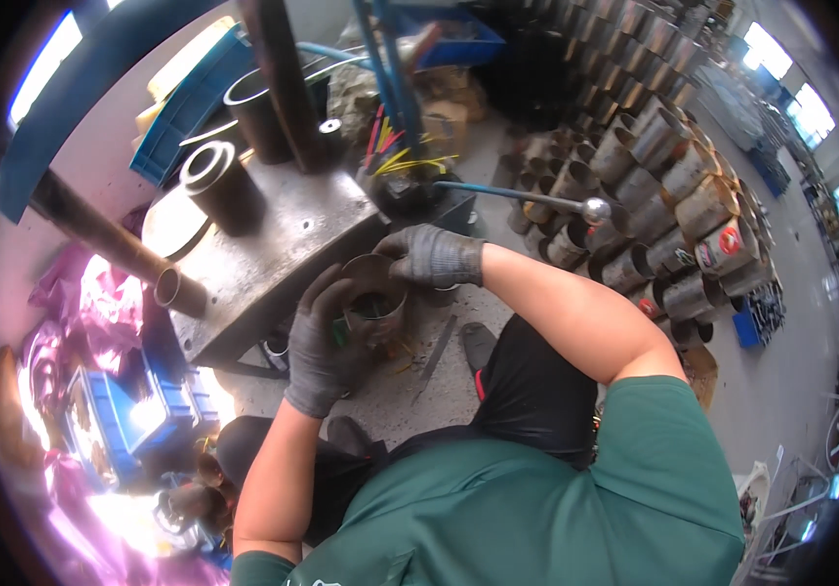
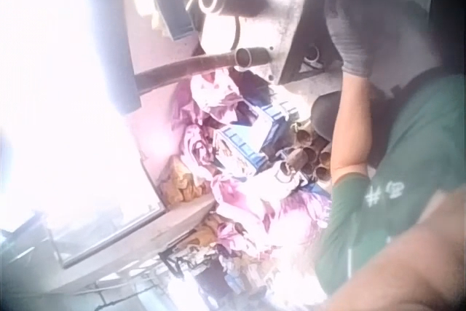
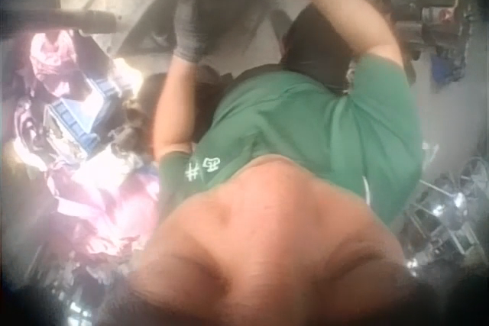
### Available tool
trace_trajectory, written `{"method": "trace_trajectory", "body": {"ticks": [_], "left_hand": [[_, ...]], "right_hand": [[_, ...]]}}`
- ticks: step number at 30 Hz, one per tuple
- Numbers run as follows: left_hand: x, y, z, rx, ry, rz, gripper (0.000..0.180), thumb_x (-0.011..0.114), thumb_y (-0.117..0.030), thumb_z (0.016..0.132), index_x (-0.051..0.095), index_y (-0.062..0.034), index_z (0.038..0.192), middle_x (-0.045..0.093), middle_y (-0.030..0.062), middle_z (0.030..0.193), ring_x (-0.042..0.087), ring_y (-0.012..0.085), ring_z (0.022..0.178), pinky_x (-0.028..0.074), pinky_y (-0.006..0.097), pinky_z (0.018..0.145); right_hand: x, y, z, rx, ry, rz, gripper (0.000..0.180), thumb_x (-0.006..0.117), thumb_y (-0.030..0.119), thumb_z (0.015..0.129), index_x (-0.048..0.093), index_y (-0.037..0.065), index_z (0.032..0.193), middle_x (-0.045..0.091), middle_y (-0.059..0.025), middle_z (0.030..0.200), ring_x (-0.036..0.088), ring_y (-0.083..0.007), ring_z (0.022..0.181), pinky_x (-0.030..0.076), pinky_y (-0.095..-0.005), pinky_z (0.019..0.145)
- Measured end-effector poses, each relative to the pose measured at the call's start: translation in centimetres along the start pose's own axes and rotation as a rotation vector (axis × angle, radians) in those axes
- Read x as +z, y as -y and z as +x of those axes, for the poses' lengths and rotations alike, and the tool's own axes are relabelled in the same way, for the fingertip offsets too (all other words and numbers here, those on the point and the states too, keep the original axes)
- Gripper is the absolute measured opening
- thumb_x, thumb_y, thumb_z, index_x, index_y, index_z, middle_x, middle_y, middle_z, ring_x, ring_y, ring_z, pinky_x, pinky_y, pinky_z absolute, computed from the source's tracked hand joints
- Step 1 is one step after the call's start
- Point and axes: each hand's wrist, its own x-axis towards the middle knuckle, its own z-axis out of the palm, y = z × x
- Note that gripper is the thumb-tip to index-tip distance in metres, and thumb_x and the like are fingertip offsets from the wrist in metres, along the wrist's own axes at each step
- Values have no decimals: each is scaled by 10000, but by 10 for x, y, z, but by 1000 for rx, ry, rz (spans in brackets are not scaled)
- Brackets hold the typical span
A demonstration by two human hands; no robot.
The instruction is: The person picks up copper wire coils and metal cylinders from the floor, inserts a coil into each cylinder, and uses a manual press to seat the coils firmly inside.
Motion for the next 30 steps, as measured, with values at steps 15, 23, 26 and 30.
{"method": "trace_trajectory", "body": {"ticks": [15, 23, 26, 30], "left_hand": [[8, 27, -32, -166, 235, -240, 419, 592, 126, 917, 586, 2, 1316, 678, 116, 1153, 676, 201, 1061, 547, 322, 984], [5, 12, -39, -208, 399, -198, 466, 686, 111, 874, 613, -6, 1319, 643, 149, 1261, 636, 264, 1192, 498, 373, 1070], [8, 10, -41, -262, 435, -229, 455, 669, 111, 895, 608, -4, 1331, 645, 141, 1274, 636, 255, 1203, 496, 366, 1080], [13, 12, -44, -320, 443, -245, 434, 645, 107, 926, 603, -4, 1344, 647, 132, 1278, 639, 236, 1199, 499, 351, 1080]], "right_hand": [[-66, -252, -187, 375, -799, -56, 309, 600, 169, 908, 721, 63, 1172, 718, -108, 865, 698, -229, 782, 572, -384, 681], [27, -310, -400, 607, -1050, 809, 159, 611, 118, 940, 695, 65, 1065, 652, -37, 710, 577, -108, 508, 417, -254, 395], [31, -336, -475, 747, -1163, 818, 129, 611, 98, 926, 696, 70, 1019, 637, -36, 671, 527, -126, 456, 389, -277, 382], [32, -363, -545, 1020, -1289, 795, 159, 604, 250, 916, 681, 114, 944, 589, -13, 638, 466, -160, 425, 373, -349, 407]]}}
